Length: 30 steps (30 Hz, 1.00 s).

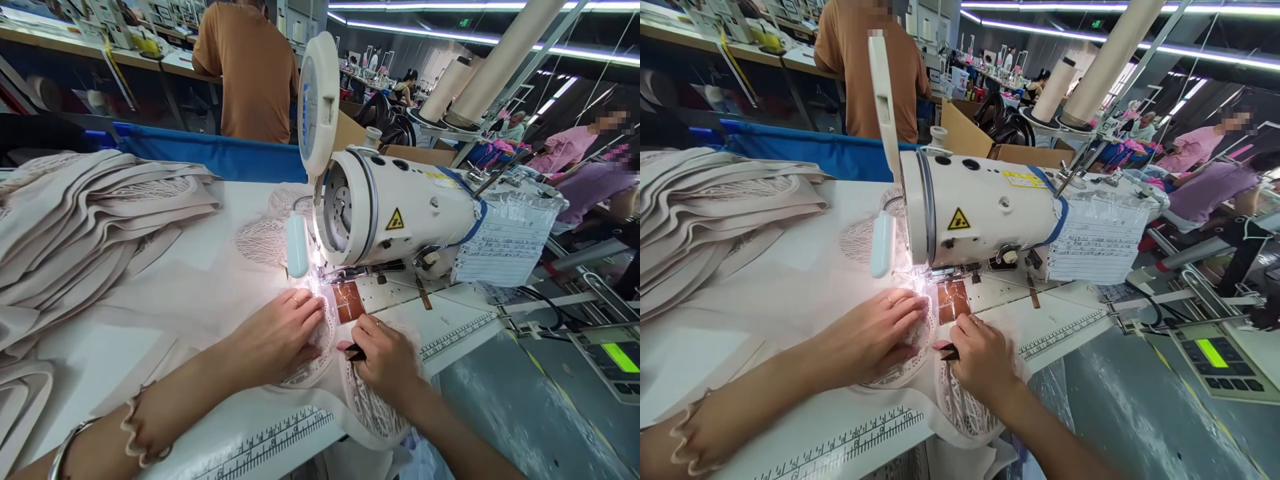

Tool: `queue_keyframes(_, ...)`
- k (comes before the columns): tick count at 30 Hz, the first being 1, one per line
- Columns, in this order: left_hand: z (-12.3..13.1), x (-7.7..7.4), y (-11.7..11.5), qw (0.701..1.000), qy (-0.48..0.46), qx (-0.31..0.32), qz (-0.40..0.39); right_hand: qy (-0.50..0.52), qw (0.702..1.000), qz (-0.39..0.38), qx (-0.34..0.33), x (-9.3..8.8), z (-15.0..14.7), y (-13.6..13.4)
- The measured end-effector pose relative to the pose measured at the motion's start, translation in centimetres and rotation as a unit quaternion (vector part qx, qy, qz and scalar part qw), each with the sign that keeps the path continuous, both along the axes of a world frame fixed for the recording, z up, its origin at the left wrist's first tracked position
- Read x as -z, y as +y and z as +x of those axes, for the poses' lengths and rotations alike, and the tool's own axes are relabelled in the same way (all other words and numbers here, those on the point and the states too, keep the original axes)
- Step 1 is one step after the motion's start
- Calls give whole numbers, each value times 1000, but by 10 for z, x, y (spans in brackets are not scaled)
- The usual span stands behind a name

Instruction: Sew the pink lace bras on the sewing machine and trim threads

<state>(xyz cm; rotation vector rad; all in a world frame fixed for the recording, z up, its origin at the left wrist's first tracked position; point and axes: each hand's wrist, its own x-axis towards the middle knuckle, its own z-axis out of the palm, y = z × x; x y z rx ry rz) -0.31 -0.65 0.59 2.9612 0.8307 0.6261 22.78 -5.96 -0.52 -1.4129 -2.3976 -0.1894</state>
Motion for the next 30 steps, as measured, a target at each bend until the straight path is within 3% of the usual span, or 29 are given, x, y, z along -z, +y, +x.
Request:
queue_keyframes(3,1,1,3,1000,0,26,-9,-3,1000,-8,-29,-3,10,16)
queue_keyframes(8,1,4,7,999,-23,41,-7,-47,985,-168,-2,-26,13,44)
queue_keyframes(11,0,3,7,999,-23,41,-11,-113,972,-204,-5,-35,7,54)
queue_keyframes(16,-1,2,6,999,-17,25,-16,-152,968,-200,-5,-36,-3,63)
queue_keyframes(26,-6,3,7,1000,20,-9,8,-102,984,-128,-71,-27,2,71)
queue_keyframes(30,-6,3,7,999,24,-21,9,-101,984,-135,-63,-26,4,73)
